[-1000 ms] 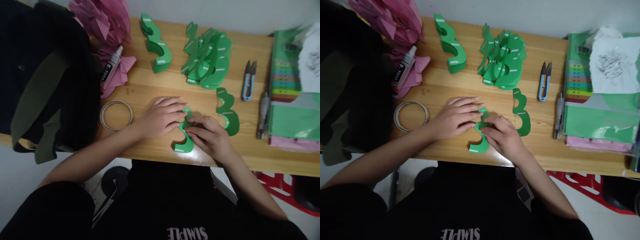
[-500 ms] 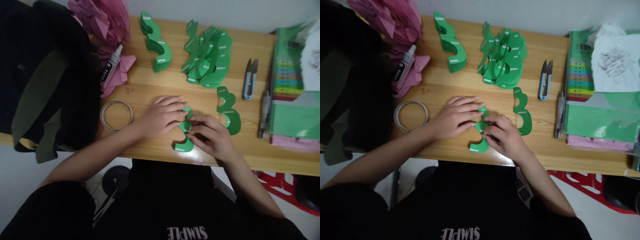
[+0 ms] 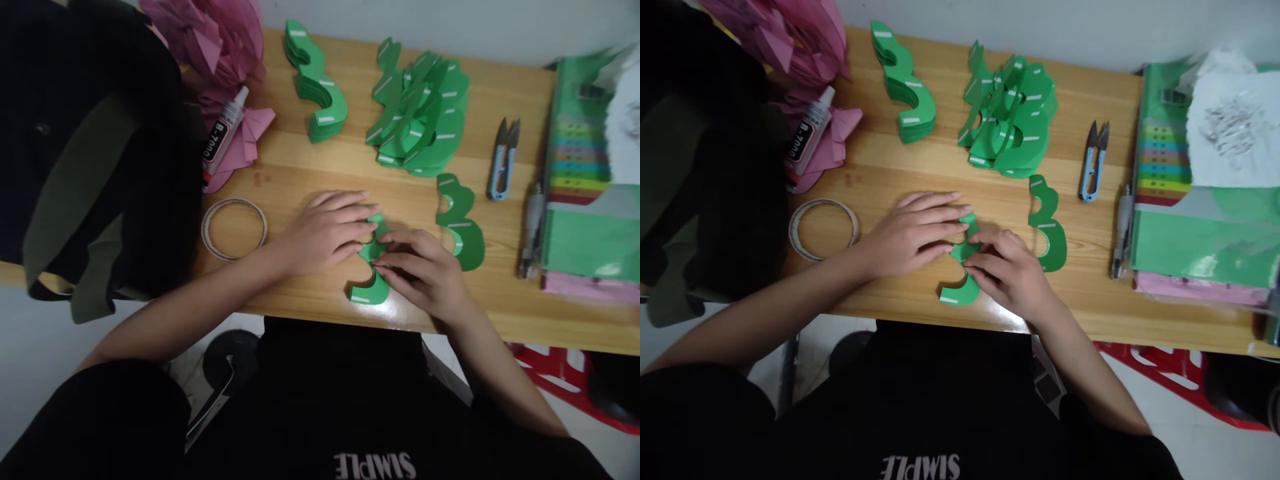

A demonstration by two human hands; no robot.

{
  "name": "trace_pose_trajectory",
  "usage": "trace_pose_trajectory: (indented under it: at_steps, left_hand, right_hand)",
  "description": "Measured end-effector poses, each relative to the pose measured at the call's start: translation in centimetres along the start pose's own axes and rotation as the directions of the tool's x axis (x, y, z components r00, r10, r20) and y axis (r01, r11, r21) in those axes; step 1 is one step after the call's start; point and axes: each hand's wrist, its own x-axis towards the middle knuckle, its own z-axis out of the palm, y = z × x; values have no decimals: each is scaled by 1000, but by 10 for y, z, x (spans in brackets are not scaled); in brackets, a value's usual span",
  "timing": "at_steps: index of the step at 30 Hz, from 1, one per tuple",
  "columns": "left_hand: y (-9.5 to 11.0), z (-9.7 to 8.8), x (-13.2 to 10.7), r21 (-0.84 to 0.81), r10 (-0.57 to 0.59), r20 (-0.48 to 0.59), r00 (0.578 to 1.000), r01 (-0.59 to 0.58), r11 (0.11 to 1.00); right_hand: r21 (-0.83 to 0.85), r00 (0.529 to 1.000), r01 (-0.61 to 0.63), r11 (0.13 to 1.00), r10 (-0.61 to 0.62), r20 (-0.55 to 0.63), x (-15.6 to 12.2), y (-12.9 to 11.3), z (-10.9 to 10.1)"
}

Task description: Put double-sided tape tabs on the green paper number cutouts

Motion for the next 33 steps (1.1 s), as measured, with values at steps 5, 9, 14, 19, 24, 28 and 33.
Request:
trace_pose_trajectory:
  at_steps: [5, 9, 14, 19, 24, 28, 33]
  left_hand:
    - [1, 0, 0, 6, 0, -1, 1000, 0, 1000]
    - [0, 0, 0, 2, 2, 2, 1000, -2, 1000]
    - [0, 0, 0, 2, 6, -4, 1000, -6, 1000]
    - [1, 1, 0, 11, 1, -9, 1000, -1, 1000]
    - [0, 1, 0, 7, 0, -8, 1000, 0, 1000]
    - [0, 1, 0, 9, 6, -7, 1000, -6, 1000]
    - [-1, 0, 0, 21, 17, -2, 1000, -17, 1000]
  right_hand:
    - [-34, 1000, -13, 999, 14, 15, 1, -2, 1]
    - [-37, 1000, -21, 999, 21, 15, 1, -1, 1]
    - [-24, 1000, -15, 1000, 15, 7, 1, 0, 1]
    - [-15, 1000, 6, 1000, -6, 6, 0, 0, 0]
    - [-7, 999, -30, 1000, 31, 12, 1, 0, 0]
    - [-12, 998, -61, 998, 61, 32, 1, 0, 0]
    - [-15, 999, -44, 999, 44, 17, 1, 0, 1]
